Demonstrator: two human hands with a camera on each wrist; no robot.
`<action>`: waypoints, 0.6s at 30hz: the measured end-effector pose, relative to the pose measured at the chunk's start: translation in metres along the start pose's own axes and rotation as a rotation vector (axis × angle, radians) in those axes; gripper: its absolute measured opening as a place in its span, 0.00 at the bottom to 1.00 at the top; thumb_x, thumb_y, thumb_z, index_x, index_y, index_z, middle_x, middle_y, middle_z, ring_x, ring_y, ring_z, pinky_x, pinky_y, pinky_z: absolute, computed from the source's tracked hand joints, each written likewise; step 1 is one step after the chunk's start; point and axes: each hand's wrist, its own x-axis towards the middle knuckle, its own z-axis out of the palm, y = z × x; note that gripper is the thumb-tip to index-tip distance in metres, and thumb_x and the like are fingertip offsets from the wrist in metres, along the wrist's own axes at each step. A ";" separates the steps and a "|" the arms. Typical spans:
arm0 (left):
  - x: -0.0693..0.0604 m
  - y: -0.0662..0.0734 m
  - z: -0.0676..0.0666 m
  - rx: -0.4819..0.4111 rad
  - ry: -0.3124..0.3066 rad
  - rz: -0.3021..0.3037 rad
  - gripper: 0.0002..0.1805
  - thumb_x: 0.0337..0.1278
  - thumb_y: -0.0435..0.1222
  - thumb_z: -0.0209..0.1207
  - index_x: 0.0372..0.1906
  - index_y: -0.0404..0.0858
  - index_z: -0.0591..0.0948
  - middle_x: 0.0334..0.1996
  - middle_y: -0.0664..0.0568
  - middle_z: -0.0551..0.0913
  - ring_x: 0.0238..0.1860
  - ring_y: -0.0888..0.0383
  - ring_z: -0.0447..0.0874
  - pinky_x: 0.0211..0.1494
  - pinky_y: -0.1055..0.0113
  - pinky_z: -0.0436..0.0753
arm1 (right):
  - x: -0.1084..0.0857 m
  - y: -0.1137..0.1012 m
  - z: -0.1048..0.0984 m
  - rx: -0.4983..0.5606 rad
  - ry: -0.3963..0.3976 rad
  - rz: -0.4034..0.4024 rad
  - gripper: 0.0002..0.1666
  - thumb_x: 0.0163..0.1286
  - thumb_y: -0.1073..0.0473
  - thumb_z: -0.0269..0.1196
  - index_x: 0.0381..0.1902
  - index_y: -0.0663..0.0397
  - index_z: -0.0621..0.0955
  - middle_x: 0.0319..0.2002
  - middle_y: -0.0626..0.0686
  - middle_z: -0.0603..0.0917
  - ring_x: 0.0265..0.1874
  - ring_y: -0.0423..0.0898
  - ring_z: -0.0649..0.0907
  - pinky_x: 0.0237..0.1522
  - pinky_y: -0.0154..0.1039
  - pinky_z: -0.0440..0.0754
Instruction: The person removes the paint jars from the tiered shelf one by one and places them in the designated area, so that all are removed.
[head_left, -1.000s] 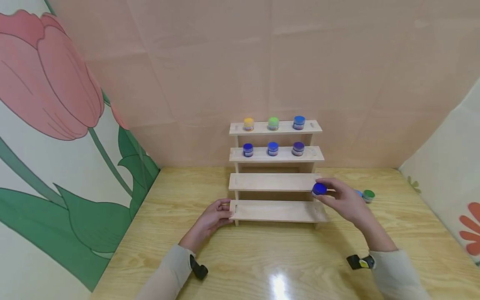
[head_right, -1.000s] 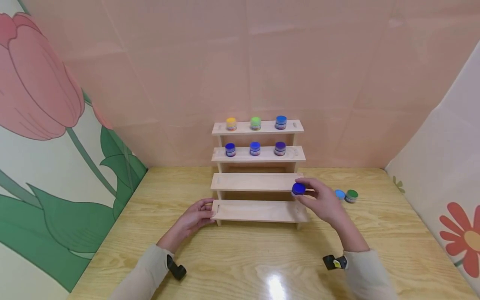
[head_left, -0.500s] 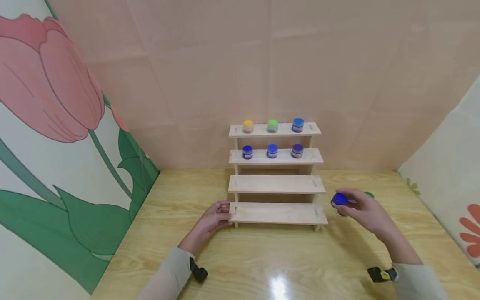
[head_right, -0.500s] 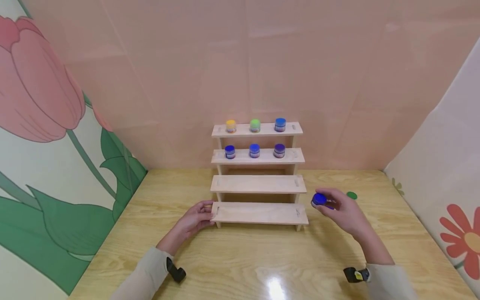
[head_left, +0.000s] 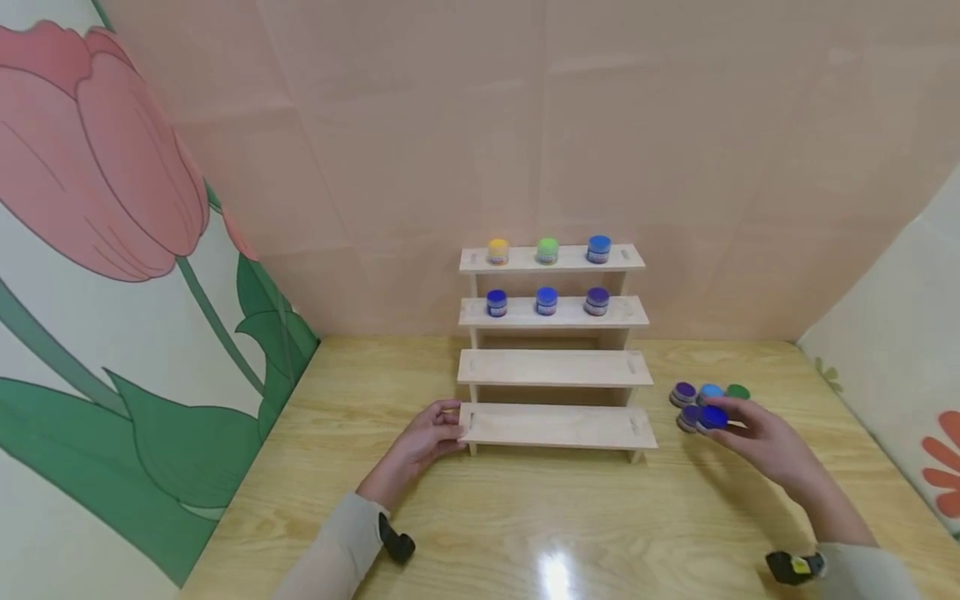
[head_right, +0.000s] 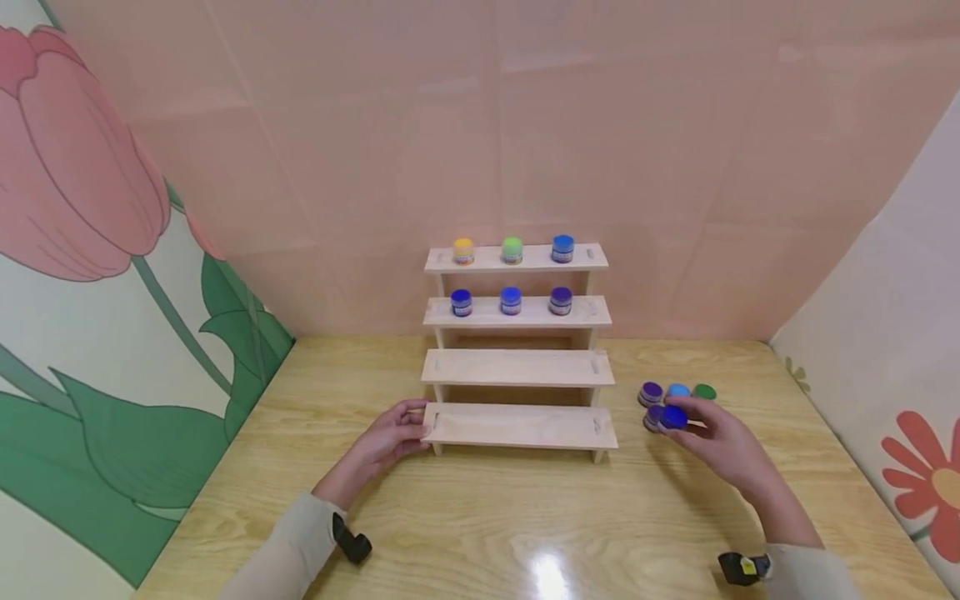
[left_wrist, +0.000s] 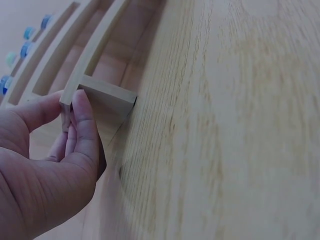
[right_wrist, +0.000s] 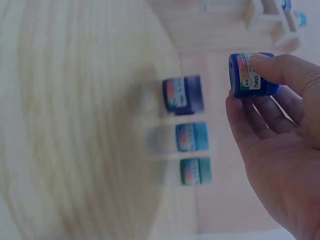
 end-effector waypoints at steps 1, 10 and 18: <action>0.000 0.000 0.000 -0.001 0.001 -0.004 0.29 0.64 0.21 0.57 0.69 0.30 0.66 0.44 0.47 0.75 0.38 0.55 0.80 0.41 0.66 0.86 | -0.001 0.004 -0.001 0.004 -0.003 0.004 0.32 0.72 0.61 0.65 0.68 0.71 0.70 0.66 0.78 0.66 0.47 0.17 0.72 0.43 0.25 0.82; -0.001 0.002 0.001 0.002 0.001 0.001 0.29 0.65 0.21 0.57 0.69 0.29 0.66 0.44 0.46 0.75 0.37 0.55 0.80 0.42 0.66 0.86 | -0.005 0.033 -0.007 0.017 -0.004 0.025 0.30 0.72 0.59 0.66 0.66 0.67 0.73 0.62 0.46 0.74 0.49 0.19 0.74 0.45 0.24 0.81; -0.001 0.003 0.001 0.001 0.004 -0.008 0.30 0.65 0.21 0.57 0.70 0.29 0.65 0.44 0.47 0.75 0.37 0.56 0.80 0.41 0.67 0.85 | -0.003 0.043 -0.016 -0.068 -0.063 0.108 0.32 0.73 0.53 0.65 0.67 0.68 0.72 0.66 0.73 0.69 0.48 0.16 0.67 0.44 0.23 0.77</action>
